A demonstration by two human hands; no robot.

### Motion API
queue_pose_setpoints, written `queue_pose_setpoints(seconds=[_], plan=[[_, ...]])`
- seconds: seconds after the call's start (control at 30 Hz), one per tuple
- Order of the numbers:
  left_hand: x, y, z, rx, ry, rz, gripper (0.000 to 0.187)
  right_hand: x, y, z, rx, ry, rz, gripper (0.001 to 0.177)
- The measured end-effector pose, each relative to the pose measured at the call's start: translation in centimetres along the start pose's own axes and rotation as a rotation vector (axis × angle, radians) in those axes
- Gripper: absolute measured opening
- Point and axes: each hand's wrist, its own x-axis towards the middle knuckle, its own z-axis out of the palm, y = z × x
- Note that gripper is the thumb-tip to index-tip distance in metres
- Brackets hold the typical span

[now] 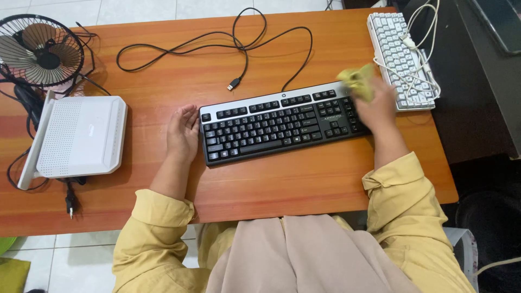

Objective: Cleaning a computer keyboard with a yellow cloth.

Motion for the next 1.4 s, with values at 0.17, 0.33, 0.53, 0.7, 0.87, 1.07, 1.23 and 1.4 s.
queue_pose_setpoints(seconds=[0.17, 0.33, 0.53, 0.7, 0.87, 1.07, 1.23, 1.4], plan=[[1.0, -0.1, -1.4, -0.007, 0.027, -0.040, 0.040, -0.5, -0.3, 0.0, 0.031, -0.069, -0.090, 0.050], [1.5, -0.3, -1.6, 0.010, 0.014, -0.039, 0.041, -0.1, -0.4, 0.3, 0.019, -0.071, -0.071, 0.051], [1.1, -1.4, -1.8, 0.059, -0.002, -0.039, 0.033, -0.2, -0.9, 0.5, 0.007, -0.094, -0.031, 0.047], [0.1, -2.9, -0.1, 0.222, 0.020, 0.067, 0.029, 0.3, -2.2, 1.2, -0.007, -0.117, -0.040, 0.041], [-1.3, -3.7, 1.4, 0.509, 0.021, 0.251, 0.028, -1.0, -7.0, 0.6, 0.046, -0.201, -0.140, 0.049], [-0.5, -5.3, -0.7, 0.213, 0.082, 0.187, 0.035, -2.9, -14.9, 2.3, 0.091, -0.280, -0.242, 0.053], [0.4, -5.4, -1.3, 0.021, 0.086, 0.153, 0.041, -3.3, -21.2, 5.2, 0.149, -0.324, -0.348, 0.057], [0.9, -4.4, -1.8, -0.108, 0.136, 0.046, 0.046, -3.5, -26.5, 8.1, 0.161, -0.374, -0.465, 0.058]])
